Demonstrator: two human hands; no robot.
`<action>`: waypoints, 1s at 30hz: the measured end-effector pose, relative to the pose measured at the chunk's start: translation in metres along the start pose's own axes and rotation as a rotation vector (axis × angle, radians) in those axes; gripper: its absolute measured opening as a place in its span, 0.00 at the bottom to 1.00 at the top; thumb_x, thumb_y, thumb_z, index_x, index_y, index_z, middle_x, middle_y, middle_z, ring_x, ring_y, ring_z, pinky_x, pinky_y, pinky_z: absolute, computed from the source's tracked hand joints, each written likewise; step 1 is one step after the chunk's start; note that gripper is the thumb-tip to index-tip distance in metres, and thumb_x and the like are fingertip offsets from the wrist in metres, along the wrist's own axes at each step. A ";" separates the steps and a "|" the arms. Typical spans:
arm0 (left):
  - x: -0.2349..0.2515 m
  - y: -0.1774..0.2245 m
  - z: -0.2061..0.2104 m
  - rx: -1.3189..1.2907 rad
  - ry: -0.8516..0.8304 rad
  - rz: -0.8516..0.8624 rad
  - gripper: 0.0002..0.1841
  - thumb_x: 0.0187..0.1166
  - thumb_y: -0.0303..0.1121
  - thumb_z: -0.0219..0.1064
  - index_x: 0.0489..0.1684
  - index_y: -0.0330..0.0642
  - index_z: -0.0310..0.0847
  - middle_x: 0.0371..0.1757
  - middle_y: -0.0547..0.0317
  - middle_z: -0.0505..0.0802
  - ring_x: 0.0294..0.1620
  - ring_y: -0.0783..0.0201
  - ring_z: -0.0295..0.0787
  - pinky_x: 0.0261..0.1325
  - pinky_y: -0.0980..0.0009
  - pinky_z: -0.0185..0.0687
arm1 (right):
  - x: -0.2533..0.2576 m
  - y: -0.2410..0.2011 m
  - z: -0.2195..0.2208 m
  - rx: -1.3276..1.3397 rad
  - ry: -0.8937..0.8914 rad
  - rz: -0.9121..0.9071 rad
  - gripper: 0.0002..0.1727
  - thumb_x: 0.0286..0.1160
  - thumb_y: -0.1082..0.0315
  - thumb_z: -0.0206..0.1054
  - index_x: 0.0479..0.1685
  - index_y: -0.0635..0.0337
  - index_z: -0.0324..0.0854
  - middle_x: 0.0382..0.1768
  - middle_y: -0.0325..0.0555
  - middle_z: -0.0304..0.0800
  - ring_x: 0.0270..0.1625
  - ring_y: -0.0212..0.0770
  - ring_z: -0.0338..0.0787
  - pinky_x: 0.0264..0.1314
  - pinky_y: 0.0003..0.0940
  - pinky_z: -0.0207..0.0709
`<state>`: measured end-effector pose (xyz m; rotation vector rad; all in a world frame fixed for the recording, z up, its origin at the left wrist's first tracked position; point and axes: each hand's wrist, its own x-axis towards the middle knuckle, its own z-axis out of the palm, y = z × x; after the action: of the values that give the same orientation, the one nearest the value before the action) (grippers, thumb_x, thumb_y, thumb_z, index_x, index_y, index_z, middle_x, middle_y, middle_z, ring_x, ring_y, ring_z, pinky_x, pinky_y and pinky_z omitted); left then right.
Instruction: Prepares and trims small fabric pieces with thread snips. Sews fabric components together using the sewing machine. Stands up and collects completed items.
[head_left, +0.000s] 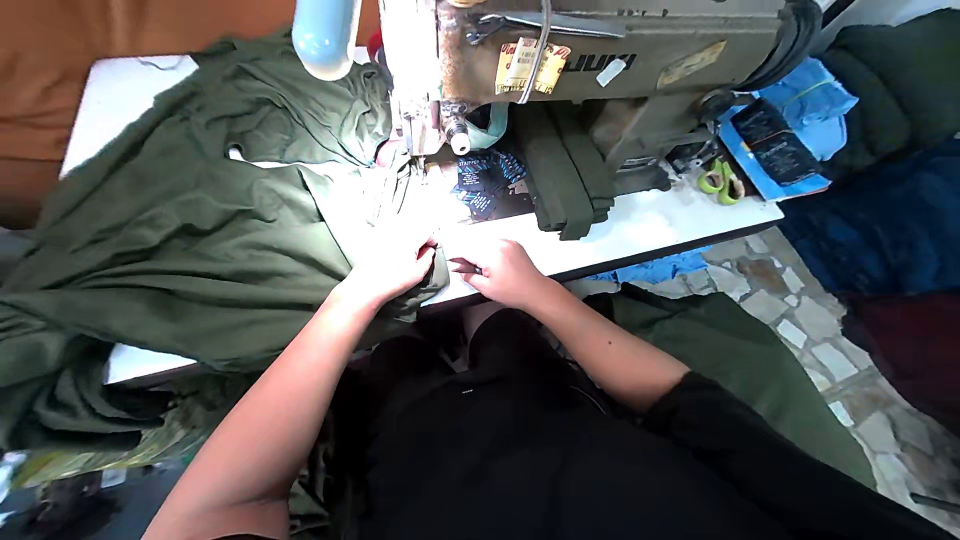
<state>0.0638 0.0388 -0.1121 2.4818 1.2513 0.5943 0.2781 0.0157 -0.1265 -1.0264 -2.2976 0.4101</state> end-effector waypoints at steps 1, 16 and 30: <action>0.000 0.000 -0.001 -0.002 -0.009 0.002 0.11 0.80 0.25 0.62 0.43 0.29 0.91 0.46 0.35 0.93 0.55 0.34 0.89 0.59 0.35 0.76 | 0.002 -0.001 0.005 -0.013 0.035 -0.006 0.09 0.69 0.71 0.71 0.43 0.66 0.93 0.35 0.56 0.95 0.41 0.55 0.95 0.44 0.56 0.84; 0.001 -0.016 0.017 0.156 0.141 0.172 0.15 0.85 0.27 0.56 0.36 0.27 0.88 0.42 0.34 0.92 0.52 0.33 0.90 0.56 0.39 0.80 | -0.003 -0.004 0.022 -0.198 0.066 -0.100 0.09 0.65 0.64 0.75 0.35 0.60 0.92 0.24 0.49 0.89 0.30 0.50 0.92 0.27 0.47 0.80; -0.005 -0.005 0.016 0.126 0.150 0.124 0.12 0.81 0.26 0.61 0.39 0.31 0.92 0.47 0.37 0.92 0.54 0.37 0.90 0.57 0.41 0.80 | -0.005 -0.004 0.021 -0.199 0.039 -0.096 0.09 0.63 0.65 0.75 0.38 0.61 0.92 0.25 0.50 0.88 0.30 0.51 0.91 0.28 0.47 0.80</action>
<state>0.0649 0.0361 -0.1291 2.6778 1.2295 0.7668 0.2655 0.0088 -0.1429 -1.0036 -2.3773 0.1232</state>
